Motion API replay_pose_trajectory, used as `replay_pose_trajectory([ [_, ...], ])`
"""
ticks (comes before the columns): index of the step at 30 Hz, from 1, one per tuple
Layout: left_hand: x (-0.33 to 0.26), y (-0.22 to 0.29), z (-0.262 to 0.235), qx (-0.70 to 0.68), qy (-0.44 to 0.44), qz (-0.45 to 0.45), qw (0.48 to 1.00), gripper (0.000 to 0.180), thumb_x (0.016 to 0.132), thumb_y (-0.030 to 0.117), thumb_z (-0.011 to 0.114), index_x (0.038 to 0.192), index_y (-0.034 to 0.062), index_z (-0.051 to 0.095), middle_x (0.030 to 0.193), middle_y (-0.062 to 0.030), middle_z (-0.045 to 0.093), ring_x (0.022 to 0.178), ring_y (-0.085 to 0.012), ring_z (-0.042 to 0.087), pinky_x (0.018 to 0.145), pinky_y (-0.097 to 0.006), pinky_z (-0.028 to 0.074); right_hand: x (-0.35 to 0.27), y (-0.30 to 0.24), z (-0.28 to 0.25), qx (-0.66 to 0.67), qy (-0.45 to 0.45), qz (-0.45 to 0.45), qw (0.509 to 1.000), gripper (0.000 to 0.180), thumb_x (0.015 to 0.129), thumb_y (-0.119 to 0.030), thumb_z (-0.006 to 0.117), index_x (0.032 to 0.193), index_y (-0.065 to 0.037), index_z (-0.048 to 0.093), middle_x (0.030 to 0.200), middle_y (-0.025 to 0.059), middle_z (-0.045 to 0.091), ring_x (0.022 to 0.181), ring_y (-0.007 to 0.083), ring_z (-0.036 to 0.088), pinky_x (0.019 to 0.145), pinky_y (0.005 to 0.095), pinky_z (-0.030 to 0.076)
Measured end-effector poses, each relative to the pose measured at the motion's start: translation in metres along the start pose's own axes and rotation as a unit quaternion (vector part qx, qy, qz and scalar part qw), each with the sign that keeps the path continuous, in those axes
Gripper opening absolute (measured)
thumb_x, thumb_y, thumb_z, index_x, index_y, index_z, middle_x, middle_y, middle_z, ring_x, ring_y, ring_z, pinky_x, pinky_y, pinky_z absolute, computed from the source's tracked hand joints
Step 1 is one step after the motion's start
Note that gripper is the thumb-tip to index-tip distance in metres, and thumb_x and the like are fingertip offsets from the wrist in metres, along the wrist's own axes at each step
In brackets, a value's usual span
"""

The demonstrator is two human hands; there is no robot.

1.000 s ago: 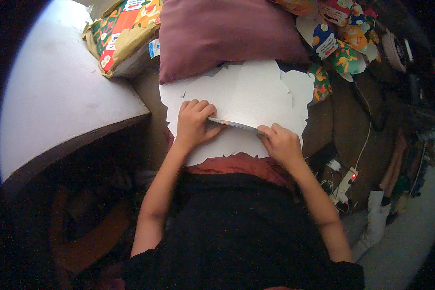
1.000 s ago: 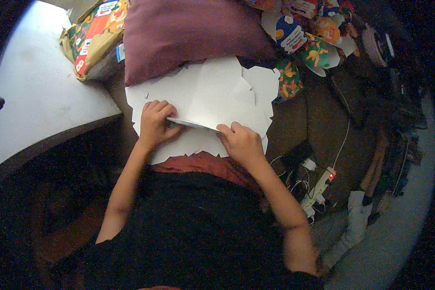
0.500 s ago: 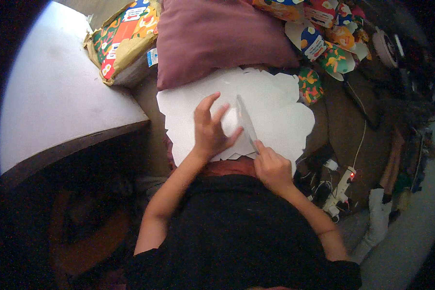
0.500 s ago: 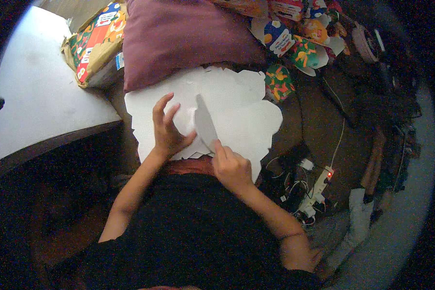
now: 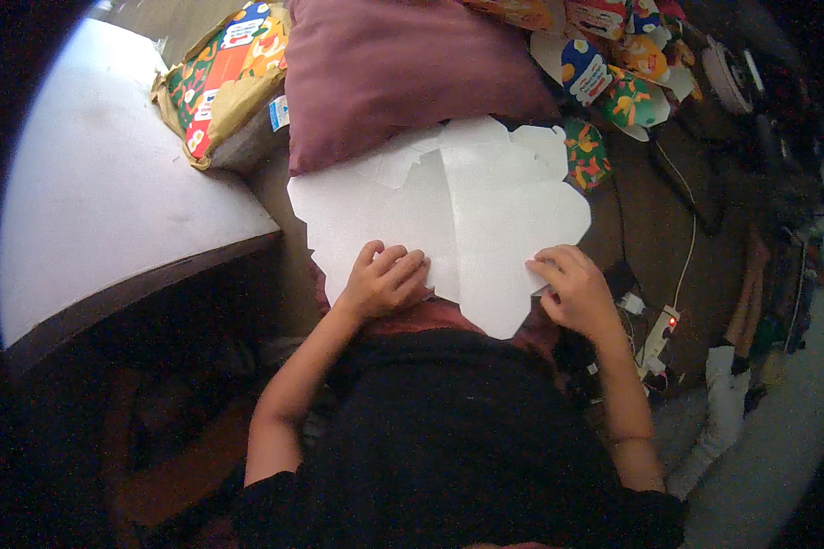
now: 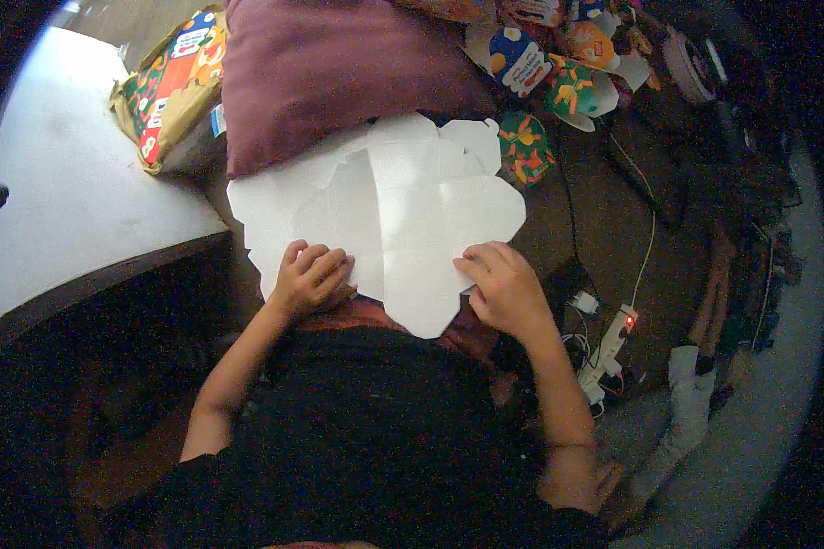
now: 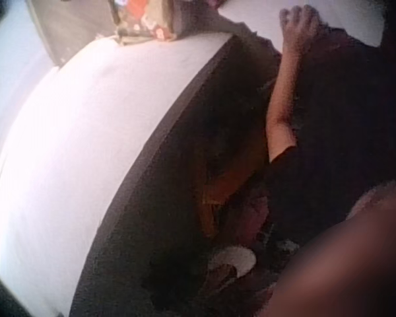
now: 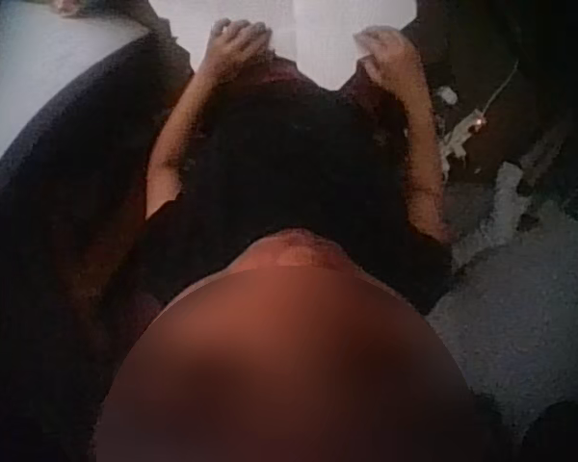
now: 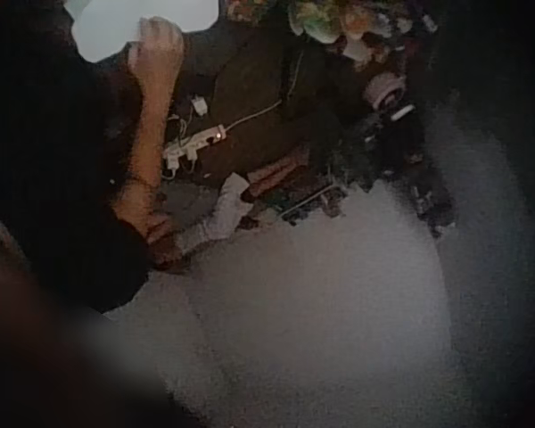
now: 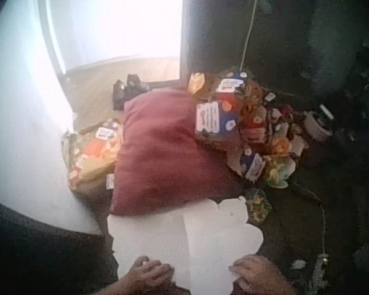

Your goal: The person folds and assembles small colorful paper boxes from flat cutouts. They repeatedly fold flaps, tuck tabs, and form the box shape, then place finished boxes aside. The person also handles a stack of white paper cutouts, separating and folding them.

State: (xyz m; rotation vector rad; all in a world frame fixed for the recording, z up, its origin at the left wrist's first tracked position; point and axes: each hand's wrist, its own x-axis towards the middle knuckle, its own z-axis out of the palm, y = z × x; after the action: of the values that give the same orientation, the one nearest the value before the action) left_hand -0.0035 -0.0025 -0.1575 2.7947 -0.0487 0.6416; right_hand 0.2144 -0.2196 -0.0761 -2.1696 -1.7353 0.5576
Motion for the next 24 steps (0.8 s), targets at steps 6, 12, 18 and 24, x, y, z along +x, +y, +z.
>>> replay_pose_trajectory([
  [6, 0.002, 0.01, 0.005, -0.071, -0.006, -0.121, 0.99, 0.024, 0.069, 0.015, 0.068, 0.09, 0.0052, 0.062, 0.084, -0.0076, 0.058, 0.081, -0.0251, 0.057, 0.07, -0.037, 0.047, -0.007, 0.007, 0.023, -0.008, 0.056, 0.042, 0.997, 0.038, 0.065, -0.005, 0.069, 0.102, -0.006, 0.06, 0.1, 0.0111, 0.058, 0.095, 0.0299, 0.056, 0.082, 0.0393, 0.047],
  [12, 0.018, 0.015, 0.006, -0.126, -0.008, -0.23, 0.965, 0.011, 0.076, 0.011, 0.063, 0.083, 0.0039, 0.057, 0.08, -0.0106, 0.057, 0.075, -0.0292, 0.055, 0.067, -0.04, 0.045, 0.024, 0.025, 0.027, 0.002, 0.02, 0.101, 0.995, 0.028, 0.068, -0.008, 0.068, 0.094, -0.012, 0.057, 0.093, 0.0099, 0.058, 0.089, 0.0305, 0.057, 0.073, 0.0396, 0.047],
  [18, 0.033, 0.011, -0.004, -0.127, -0.017, -0.064, 0.99, 0.015, 0.071, 0.013, 0.06, 0.084, 0.0066, 0.058, 0.077, -0.0061, 0.053, 0.073, -0.0226, 0.054, 0.067, -0.036, 0.044, 0.017, 0.026, 0.029, -0.061, 0.235, 0.15, 0.958, 0.029, 0.069, -0.002, 0.064, 0.096, -0.012, 0.06, 0.091, 0.0128, 0.057, 0.086, 0.031, 0.057, 0.075, 0.0392, 0.046],
  [24, 0.045, 0.035, -0.027, -0.174, -0.054, 0.018, 0.983, 0.018, 0.075, 0.015, 0.065, 0.092, 0.0086, 0.063, 0.079, -0.0018, 0.057, 0.077, -0.0165, 0.057, 0.078, -0.038, 0.045, -0.035, 0.02, 0.032, 0.245, 0.281, 0.269, 0.888, 0.032, 0.067, 0.003, 0.06, 0.097, -0.007, 0.063, 0.095, 0.0135, 0.06, 0.091, 0.0298, 0.058, 0.08, 0.0324, 0.045],
])
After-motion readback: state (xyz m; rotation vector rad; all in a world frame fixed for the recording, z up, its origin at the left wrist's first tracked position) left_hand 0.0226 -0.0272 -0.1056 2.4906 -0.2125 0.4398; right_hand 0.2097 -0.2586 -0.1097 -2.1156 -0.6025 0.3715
